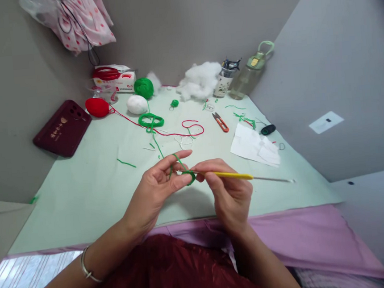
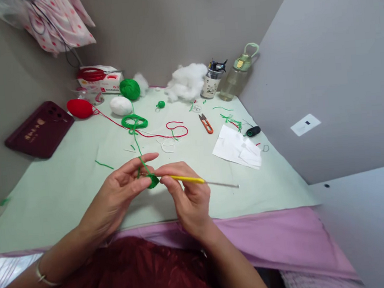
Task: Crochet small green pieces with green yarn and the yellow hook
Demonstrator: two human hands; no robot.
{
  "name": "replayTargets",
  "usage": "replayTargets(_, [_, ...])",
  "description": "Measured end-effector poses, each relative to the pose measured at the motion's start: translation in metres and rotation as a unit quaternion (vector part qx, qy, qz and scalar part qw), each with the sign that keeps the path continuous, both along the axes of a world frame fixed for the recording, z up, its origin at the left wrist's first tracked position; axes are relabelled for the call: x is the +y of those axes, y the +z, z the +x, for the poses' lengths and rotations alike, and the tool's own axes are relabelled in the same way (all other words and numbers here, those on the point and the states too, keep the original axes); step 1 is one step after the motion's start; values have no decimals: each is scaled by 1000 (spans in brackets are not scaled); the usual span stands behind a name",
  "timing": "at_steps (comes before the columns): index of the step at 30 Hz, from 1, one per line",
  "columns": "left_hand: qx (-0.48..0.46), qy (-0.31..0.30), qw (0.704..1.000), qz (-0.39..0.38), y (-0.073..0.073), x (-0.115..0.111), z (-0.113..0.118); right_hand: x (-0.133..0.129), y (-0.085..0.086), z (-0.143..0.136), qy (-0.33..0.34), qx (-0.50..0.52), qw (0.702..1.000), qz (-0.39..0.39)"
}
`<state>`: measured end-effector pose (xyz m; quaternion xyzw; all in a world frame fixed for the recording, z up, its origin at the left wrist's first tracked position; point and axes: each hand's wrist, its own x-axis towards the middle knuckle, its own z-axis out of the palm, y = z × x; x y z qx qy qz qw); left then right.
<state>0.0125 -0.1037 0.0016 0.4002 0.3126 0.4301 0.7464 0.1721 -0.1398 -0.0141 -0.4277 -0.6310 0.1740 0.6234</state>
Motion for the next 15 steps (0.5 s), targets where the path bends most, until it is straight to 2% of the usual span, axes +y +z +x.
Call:
replayTargets(3, [-29, -8, 999, -40, -2, 1, 2, -5, -8, -2, -84, -154, 981, 80])
replayTargets(5, [-53, -43, 993, -92, -2, 4, 1, -5, -10, -1, -108, -184, 970, 115])
replayTargets(6, [-64, -58, 990, -114, -1, 5, 0, -5, -9, 0, -102, -156, 976, 110])
replayTargets(8, [-77, -65, 986, -130, 0, 8, -3, -2, -5, 3, -65, -37, 995, 66])
replayTargets(11, [-59, -35, 994, -86, 1, 8, -4, 3, 3, 4, 12, 108, 994, -17])
replayTargets(13, [-31, -32, 998, -38, 0, 6, -2, 5, 5, 3, 40, 109, 992, -38])
replayTargets(15, [-2, -41, 999, 0, -2, 3, -1, 5, 3, 3, 32, 91, 994, -55])
